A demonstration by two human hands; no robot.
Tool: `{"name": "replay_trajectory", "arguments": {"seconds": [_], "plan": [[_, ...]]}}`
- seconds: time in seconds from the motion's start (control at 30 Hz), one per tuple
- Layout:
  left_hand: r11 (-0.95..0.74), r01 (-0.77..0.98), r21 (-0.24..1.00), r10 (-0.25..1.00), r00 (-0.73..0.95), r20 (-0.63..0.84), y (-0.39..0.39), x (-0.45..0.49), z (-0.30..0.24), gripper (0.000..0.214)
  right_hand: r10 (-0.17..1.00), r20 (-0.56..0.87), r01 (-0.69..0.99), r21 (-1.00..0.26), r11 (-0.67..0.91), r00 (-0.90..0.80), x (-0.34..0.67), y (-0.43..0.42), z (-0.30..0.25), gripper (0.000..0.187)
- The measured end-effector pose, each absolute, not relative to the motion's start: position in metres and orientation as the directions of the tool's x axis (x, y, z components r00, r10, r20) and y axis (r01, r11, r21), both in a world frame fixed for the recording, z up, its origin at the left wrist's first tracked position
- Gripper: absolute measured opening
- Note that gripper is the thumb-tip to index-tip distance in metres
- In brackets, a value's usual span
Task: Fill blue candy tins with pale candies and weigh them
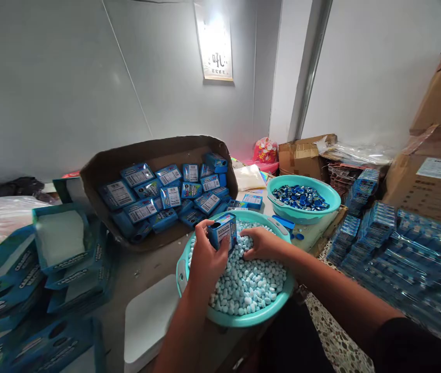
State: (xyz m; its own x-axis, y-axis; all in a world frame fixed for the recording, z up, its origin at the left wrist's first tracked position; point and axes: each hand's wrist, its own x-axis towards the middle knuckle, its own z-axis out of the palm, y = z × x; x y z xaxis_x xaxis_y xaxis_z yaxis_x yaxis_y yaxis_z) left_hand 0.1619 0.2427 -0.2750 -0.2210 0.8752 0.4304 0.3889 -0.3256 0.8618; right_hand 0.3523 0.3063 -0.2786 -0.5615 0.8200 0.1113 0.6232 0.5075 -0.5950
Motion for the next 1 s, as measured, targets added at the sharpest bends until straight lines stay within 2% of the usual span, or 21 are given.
{"name": "replay_trajectory", "arguments": {"seconds": [0.1,0.27,0.5,0.63,0.73,0.9,1.0], "plan": [[-0.331,0.292,0.897,0.892,-0.215,0.399,0.251,0.157,-0.272,0.063,0.838,0.123,0.631,-0.603,0.488,-0.531,0.349,0.311,-0.280,0.046],[-0.225,0.197,0.954,0.948,-0.181,0.261,0.247,0.148,-0.271,0.044,0.846,0.167,0.641,-0.583,0.499,-0.507,0.345,0.309,-0.278,0.035],[-0.282,0.248,0.927,0.925,-0.187,0.331,0.244,0.151,-0.273,0.039,0.834,0.239,0.630,-0.562,0.536,-0.497,0.346,0.301,-0.257,0.020],[-0.293,0.253,0.922,0.919,-0.193,0.345,0.243,0.151,-0.275,0.035,0.833,0.259,0.590,-0.606,0.534,-0.488,0.348,0.296,-0.239,0.016],[-0.294,0.276,0.915,0.906,-0.224,0.359,0.242,0.151,-0.273,0.033,0.834,0.263,0.500,-0.698,0.512,-0.486,0.348,0.291,-0.221,0.015],[-0.291,0.291,0.911,0.915,-0.192,0.354,0.242,0.153,-0.273,0.031,0.840,0.325,0.235,-0.859,0.454,-0.435,0.333,0.292,-0.190,0.024],[-0.314,0.266,0.911,0.907,-0.199,0.370,0.240,0.154,-0.279,0.046,0.874,0.314,0.020,-0.938,0.346,-0.370,0.309,0.300,-0.175,0.028]]}}
